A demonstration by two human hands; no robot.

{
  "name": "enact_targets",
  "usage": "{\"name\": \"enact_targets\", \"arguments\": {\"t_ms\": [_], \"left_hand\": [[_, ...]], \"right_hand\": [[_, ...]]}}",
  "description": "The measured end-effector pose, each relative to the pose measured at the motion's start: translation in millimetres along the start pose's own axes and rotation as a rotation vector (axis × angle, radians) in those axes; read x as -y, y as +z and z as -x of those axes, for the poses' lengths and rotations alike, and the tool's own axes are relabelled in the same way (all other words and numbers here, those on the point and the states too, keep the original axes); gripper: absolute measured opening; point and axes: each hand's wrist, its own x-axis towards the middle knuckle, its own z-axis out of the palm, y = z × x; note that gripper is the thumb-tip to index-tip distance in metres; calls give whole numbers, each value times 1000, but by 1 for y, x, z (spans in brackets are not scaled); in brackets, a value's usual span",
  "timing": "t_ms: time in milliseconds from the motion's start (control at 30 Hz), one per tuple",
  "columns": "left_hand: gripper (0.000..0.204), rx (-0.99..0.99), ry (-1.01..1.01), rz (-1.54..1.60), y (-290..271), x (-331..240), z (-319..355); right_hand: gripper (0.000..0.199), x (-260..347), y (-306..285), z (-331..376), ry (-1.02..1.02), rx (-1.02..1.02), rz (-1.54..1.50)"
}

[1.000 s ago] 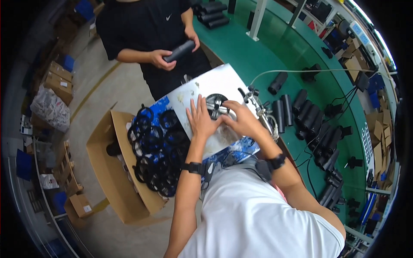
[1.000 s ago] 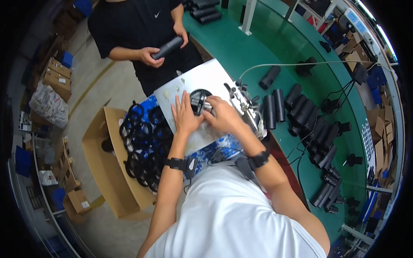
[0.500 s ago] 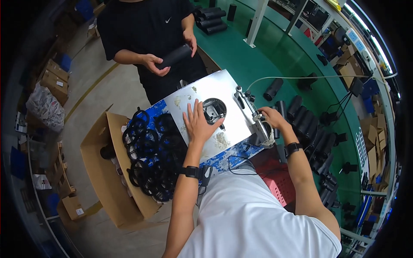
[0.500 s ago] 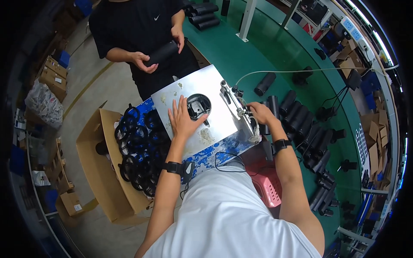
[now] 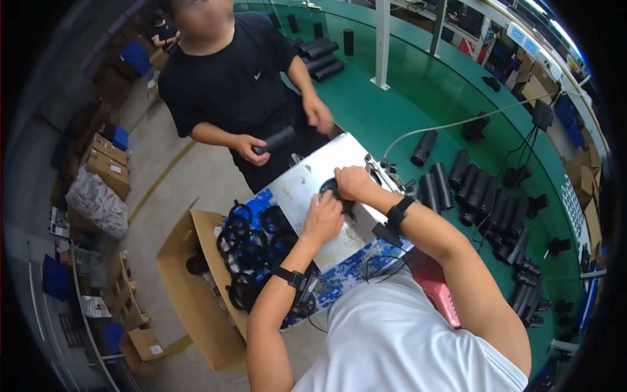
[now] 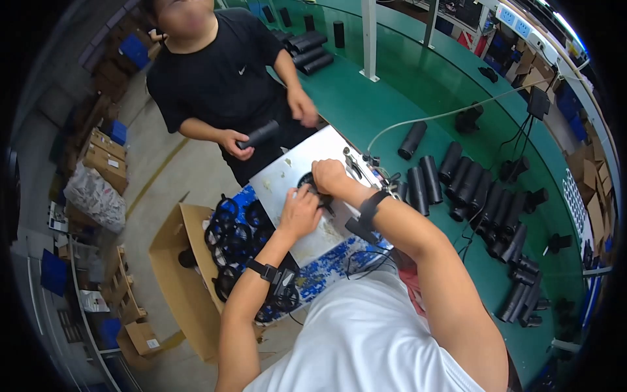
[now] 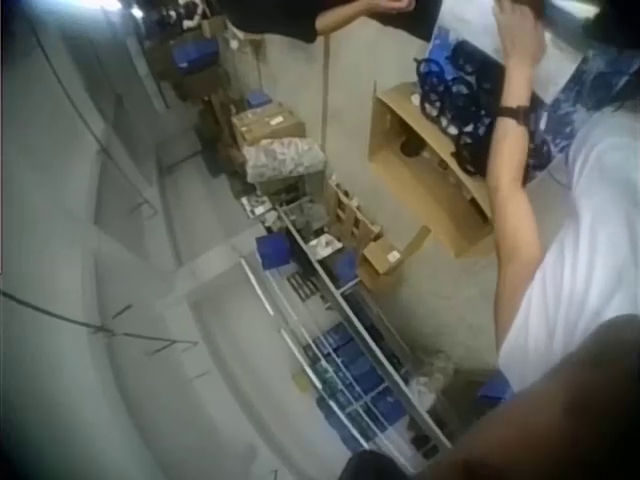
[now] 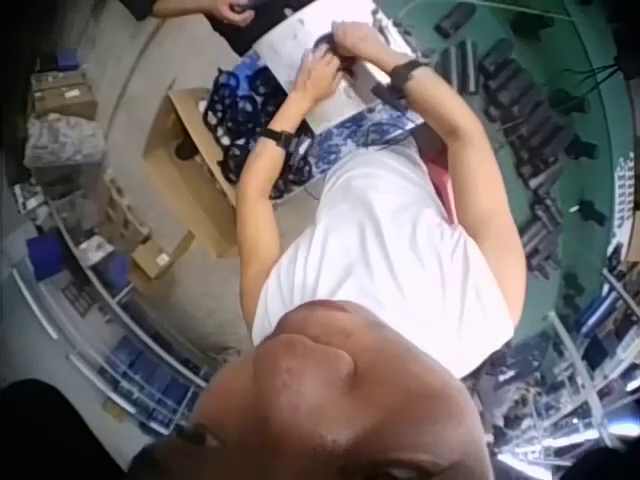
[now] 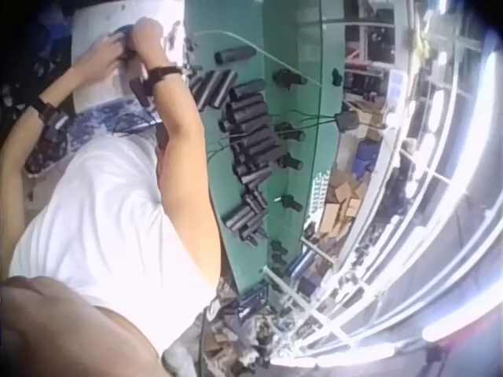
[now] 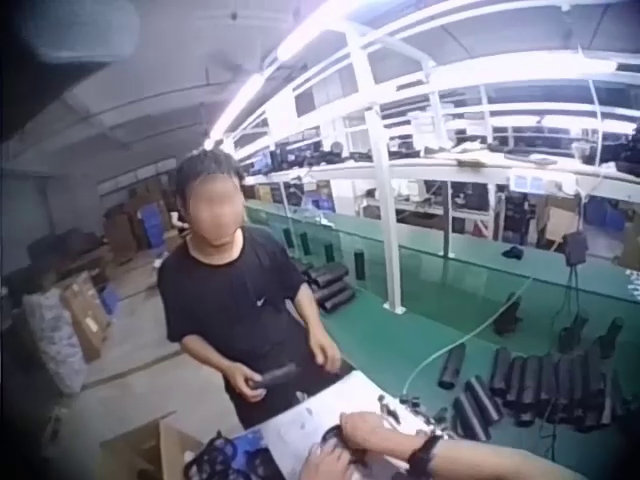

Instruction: The person picks up a fan guard from a box, places it onto a metal plate, and presses a black component onto it before setting the assembly aside.

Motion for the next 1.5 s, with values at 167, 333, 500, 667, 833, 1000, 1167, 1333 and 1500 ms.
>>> {"name": "enact_targets", "arguments": {"t_ms": [167, 333, 500, 667, 833, 1000, 1167, 1333, 1500], "left_hand": [[19, 185, 106, -41, 18, 12, 5], [17, 115, 42, 133, 17, 14, 4], [18, 96, -47, 125, 21, 9, 4], [27, 15, -129, 65, 10, -3, 20], [32, -271, -516, 235, -35, -50, 85], [26, -402, -919, 267, -48, -58, 183], [25, -478, -1198, 91, -50, -48, 252], [30, -449, -1352, -40, -53, -29, 279], [32, -413, -1359, -118, -55, -19, 289]], "right_hand": [[29, 7, 11, -8, -36, -39, 6], [40, 7, 16, -12, -61, -80, -43], [44, 0, 11, -23, -43, -59, -70], [47, 7, 7, 8, 26, -70, -180], [35, 21, -36, 109, -70, -173, -531], [25, 8, -14, 155, -179, 190, -809], [25, 10, 14, 170, -272, 459, -706], [27, 15, 20, 172, -293, 520, -688], [29, 15, 12, 168, -281, 497, -661]]}}
